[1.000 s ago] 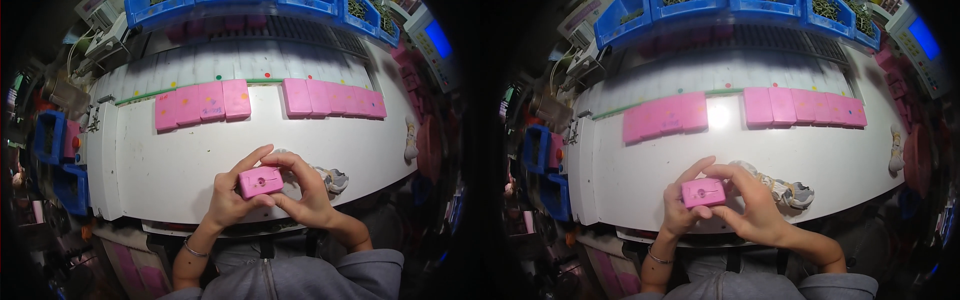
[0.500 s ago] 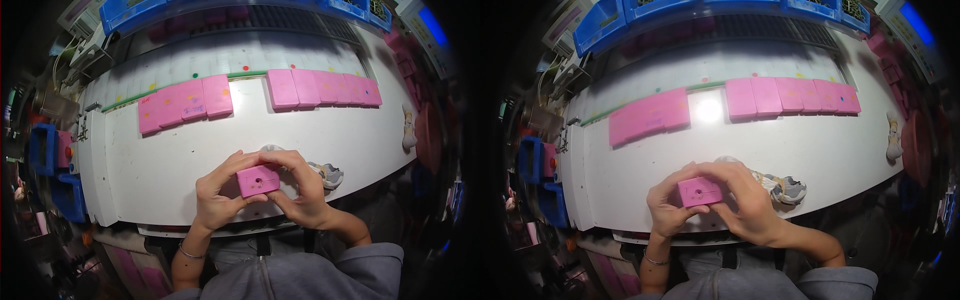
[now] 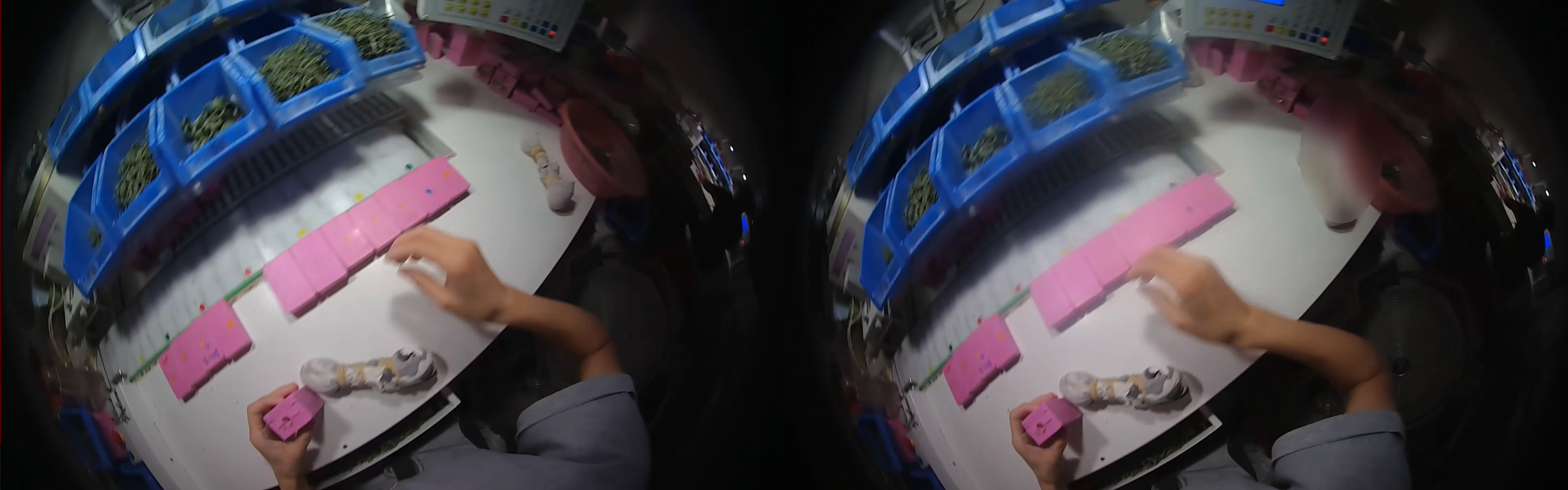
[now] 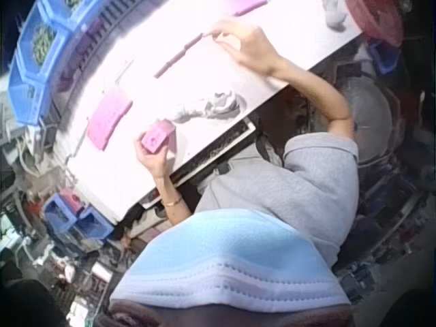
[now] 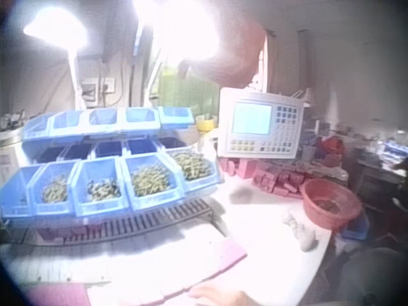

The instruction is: The person removes a wax tree from a pink mold, separates the wax pieces from the tree by hand, and wipes the mold with a cloth. They then reassemble the mold halves and secure them with a rubber band before placing the mold on a tray.

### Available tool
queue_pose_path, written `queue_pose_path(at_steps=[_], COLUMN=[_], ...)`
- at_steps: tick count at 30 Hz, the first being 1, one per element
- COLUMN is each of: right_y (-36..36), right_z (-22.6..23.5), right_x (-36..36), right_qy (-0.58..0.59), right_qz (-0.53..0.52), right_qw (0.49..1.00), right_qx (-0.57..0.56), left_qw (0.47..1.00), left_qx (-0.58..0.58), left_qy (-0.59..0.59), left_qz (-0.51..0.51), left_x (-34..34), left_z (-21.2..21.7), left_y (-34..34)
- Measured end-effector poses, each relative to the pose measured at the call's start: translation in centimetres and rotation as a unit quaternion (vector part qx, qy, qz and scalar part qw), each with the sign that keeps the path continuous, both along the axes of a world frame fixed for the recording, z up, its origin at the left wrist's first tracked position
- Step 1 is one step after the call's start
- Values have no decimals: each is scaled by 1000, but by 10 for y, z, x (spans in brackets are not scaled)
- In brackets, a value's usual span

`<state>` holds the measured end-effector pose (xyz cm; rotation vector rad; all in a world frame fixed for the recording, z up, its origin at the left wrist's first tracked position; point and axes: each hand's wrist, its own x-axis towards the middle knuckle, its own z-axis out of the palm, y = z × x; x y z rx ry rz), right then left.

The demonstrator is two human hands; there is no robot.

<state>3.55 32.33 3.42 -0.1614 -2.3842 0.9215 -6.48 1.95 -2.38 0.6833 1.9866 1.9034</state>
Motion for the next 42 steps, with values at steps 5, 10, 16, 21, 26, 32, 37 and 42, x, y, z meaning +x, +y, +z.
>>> queue_pose_path(at_steps=[5,10,16,21,26,32,37,42], right_y=[135,236,300,369,418,442,452,406], right_z=[-30,-48,-38,-38,-40,-35,-33,0], right_x=[-1,-44,-133,-189,-225,-237,-243,-225], right_qy=[-9,2,-32,0,10,-170,-264,-109], right_qz=[-210,-267,-313,-320,-302,-303,-304,-356], right_qw=[974,963,944,937,939,933,910,911], right_qx=[-80,24,96,142,165,95,104,178], left_qw=[992,994,982,969,899,899,936,935], left_qx=[-107,-112,-171,-199,-304,-309,-291,-259], left_qy=[44,8,55,125,315,309,195,243], left_qz=[43,15,65,72,-15,5,43,24], left_x=[2,0,16,19,7,10,7,9], left_z=[1,-19,3,-2,19,17,27,25], left_y=[-4,-21,-1,-3,3,3,17,12])
